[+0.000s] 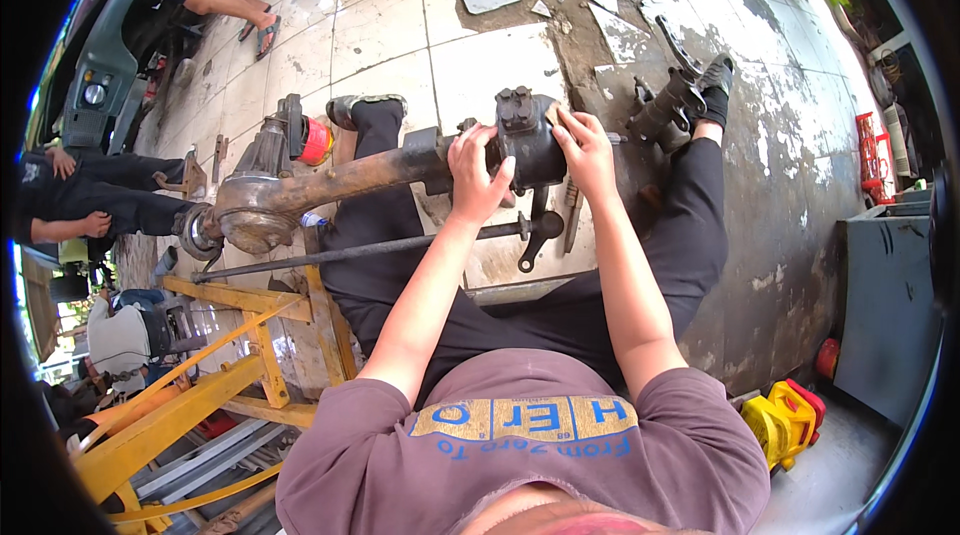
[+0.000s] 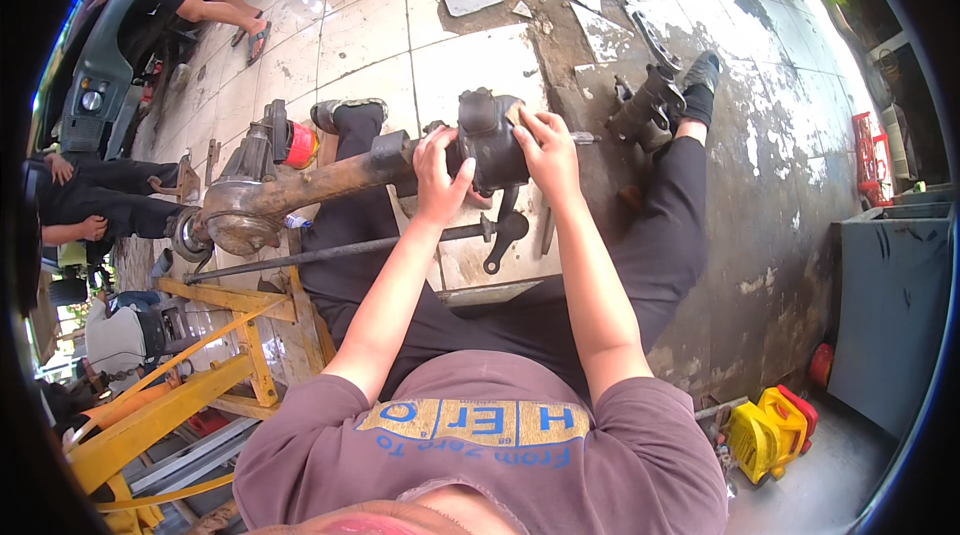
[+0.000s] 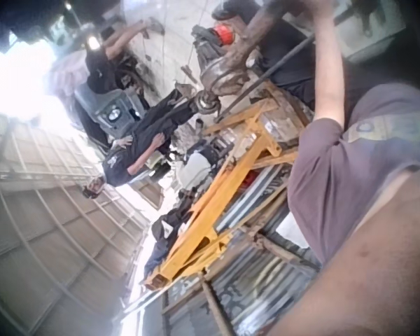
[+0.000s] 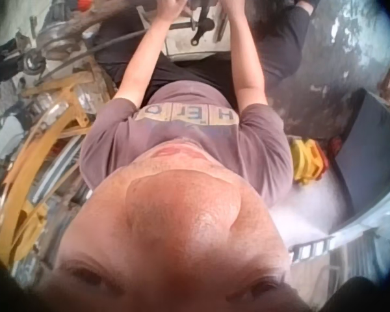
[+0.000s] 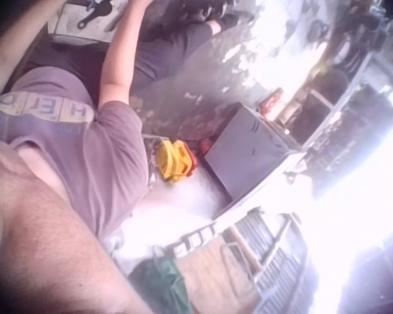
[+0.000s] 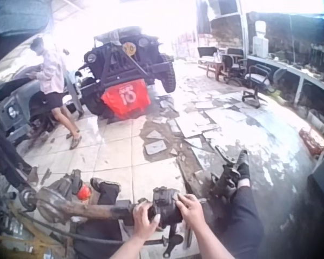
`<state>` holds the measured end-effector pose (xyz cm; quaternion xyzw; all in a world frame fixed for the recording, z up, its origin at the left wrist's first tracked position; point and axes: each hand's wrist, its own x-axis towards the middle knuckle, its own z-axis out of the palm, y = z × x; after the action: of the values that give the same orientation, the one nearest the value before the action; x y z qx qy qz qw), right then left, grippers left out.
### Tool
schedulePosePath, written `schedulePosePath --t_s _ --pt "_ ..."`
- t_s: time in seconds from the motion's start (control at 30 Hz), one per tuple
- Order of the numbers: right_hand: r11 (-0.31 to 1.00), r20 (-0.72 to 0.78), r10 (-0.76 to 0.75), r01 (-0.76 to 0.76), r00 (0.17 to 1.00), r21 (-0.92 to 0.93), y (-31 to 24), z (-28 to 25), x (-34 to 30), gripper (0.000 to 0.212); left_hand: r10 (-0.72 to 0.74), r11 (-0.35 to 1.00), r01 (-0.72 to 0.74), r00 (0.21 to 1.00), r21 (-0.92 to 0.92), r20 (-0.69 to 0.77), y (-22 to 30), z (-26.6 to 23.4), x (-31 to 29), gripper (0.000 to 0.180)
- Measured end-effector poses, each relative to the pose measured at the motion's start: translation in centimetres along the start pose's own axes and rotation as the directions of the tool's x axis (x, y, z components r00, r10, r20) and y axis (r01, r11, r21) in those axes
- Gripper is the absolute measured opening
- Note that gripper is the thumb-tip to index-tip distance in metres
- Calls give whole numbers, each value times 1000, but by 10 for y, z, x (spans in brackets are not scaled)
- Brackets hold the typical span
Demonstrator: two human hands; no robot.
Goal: The person sits on the floor and uses a small abrasive block to scrub and clean a vehicle axle assembly. They repeatedly rub the surface of the differential housing and axle tube, focusing on removing grime from specific areas.
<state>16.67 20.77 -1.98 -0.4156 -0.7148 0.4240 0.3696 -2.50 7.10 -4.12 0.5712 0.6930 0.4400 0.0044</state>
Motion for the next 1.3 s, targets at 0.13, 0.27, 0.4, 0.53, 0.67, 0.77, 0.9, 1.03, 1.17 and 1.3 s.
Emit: schedulePosePath --t_s 0.13,0.27,0.4,0.53,0.67,0.77,0.9,1.03,1.17,1.3 --pt "1000 -48 -15 14 999 -9 1 5 -21 40 8 1000 -8 1000 21 -3 1 -1 -3 60" --pt "999 -13 -37 37 999 0 3 1 -15 41 23 999 -22 1000 28 -10 -2 -2 -2 61" --pt "992 -36 71 -67 997 103 20 -5 1 41 11 1000 -11 1000 28 14 -1 -1 -3 64" --pt "986 -189 81 -50 979 161 38 -9 -7 40 23 999 -24 999 31 28 -4 -5 0 66" --pt "971 -56 -219 223 974 86 3 -7 -10 38 2 1000 -3 1000 29 12 -3 -4 -2 65" --pt "967 -78 -224 212 972 -142 16 2 -7 35 21 999 -22 999 29 25 0 -4 0 65" --pt "999 -178 -30 33 984 14 33 0 -1 34 31 999 -31 999 19 27 -2 -4 1 64" --pt "972 -18 -230 229 973 -42 0 -2 -14 35 9 1000 -10 1000 30 17 -4 -7 -4 64" --pt "999 -208 54 -54 977 8 31 -1 -5 35 14 1000 -15 999 20 32 -3 -3 1 64" --pt "984 -131 -122 137 984 113 4 -5 -14 36 10 1000 -10 1000 30 23 -5 -7 -5 64"
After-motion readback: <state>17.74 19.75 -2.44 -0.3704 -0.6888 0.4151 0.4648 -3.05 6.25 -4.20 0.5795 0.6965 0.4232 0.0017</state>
